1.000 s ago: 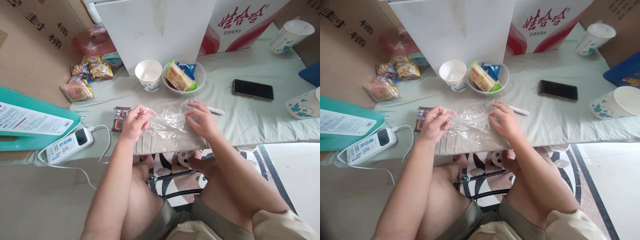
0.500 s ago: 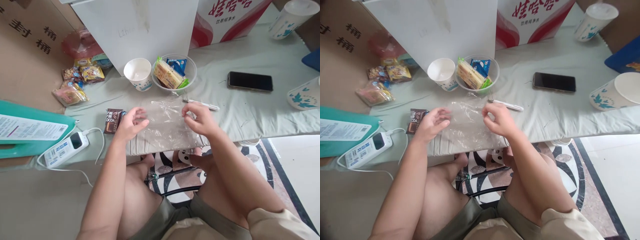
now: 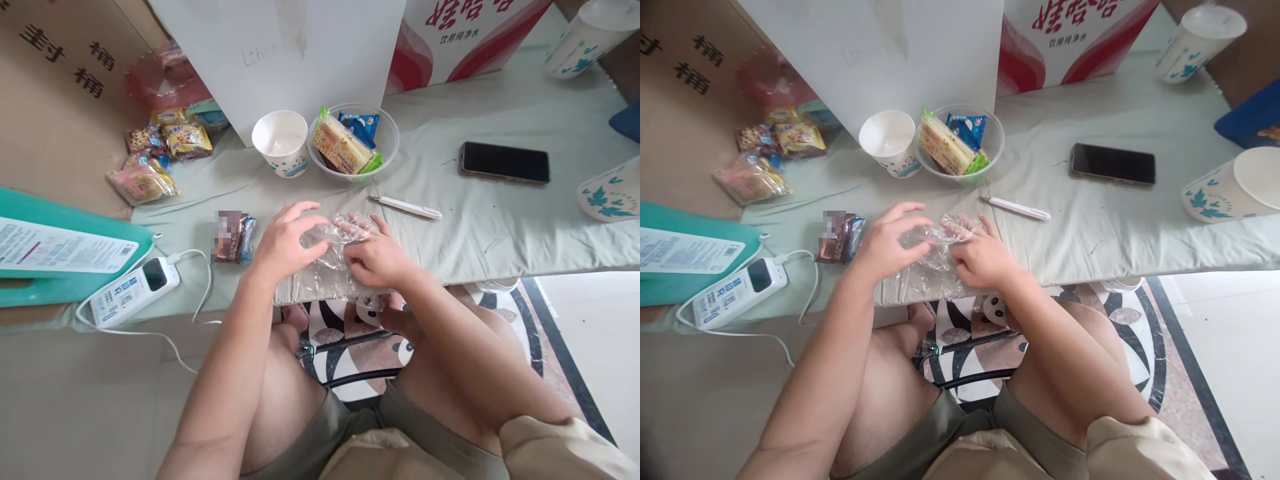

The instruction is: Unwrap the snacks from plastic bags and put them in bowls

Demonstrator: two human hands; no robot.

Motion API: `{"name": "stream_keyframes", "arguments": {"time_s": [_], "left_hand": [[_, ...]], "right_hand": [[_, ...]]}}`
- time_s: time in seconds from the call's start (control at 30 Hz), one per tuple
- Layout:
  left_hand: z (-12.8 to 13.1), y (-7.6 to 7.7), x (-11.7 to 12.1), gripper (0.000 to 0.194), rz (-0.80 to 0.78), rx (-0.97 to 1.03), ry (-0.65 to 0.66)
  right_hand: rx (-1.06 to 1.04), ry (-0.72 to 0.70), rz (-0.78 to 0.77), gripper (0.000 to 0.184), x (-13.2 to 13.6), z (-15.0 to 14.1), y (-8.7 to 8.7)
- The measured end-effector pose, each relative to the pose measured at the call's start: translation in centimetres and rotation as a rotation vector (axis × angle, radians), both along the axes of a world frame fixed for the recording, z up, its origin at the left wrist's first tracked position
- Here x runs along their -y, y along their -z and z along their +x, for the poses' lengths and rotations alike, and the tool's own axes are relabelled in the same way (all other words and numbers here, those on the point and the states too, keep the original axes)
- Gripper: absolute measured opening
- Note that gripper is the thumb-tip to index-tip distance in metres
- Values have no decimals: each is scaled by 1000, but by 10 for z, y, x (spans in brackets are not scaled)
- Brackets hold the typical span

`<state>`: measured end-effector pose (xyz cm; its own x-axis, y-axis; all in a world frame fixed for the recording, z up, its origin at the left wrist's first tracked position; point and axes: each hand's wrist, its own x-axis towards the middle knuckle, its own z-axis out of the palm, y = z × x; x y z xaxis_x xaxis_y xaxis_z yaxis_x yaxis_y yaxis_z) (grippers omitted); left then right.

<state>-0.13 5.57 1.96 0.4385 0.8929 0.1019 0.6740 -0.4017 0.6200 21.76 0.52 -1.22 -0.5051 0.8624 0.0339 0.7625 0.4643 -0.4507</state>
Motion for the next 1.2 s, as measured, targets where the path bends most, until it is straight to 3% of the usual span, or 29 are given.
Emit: {"name": "stream_keyframes", "arguments": {"time_s": [0.07,0.23,0.47,0.53,0.63,0.7,0.77,0.87,1.03,1.1,1.2], "left_hand": [[2,2,-2,13,9,107,-79],[-4,6,-5,22,-113,462,-246],[-8,10,-10,21,-332,525,-654],[-11,14,-15,19,-364,530,-654],[-14,19,-23,31,-251,484,-531],[-11,21,-27,41,-190,438,-488],[-6,23,-28,34,-235,388,-487],[3,24,-26,17,-338,358,-458],[2,16,-19,11,-398,568,-501],[-3,12,-17,12,-436,634,-547],[-13,12,-15,14,-523,648,-545]], "right_hand": [[1,23,22,17,1,3,0],[27,136,127,20,2,21,-1],[-31,257,160,20,1,27,1],[-94,404,170,26,0,30,0],[-152,671,154,29,-3,38,-3],[-156,787,105,29,-4,42,-5],[-138,850,21,32,-4,45,-5],[-113,875,-80,44,-4,45,-2],[-75,899,-3,56,-4,46,3],[-29,865,-53,47,-4,47,2],[10,766,-99,17,-3,45,-1]]}}
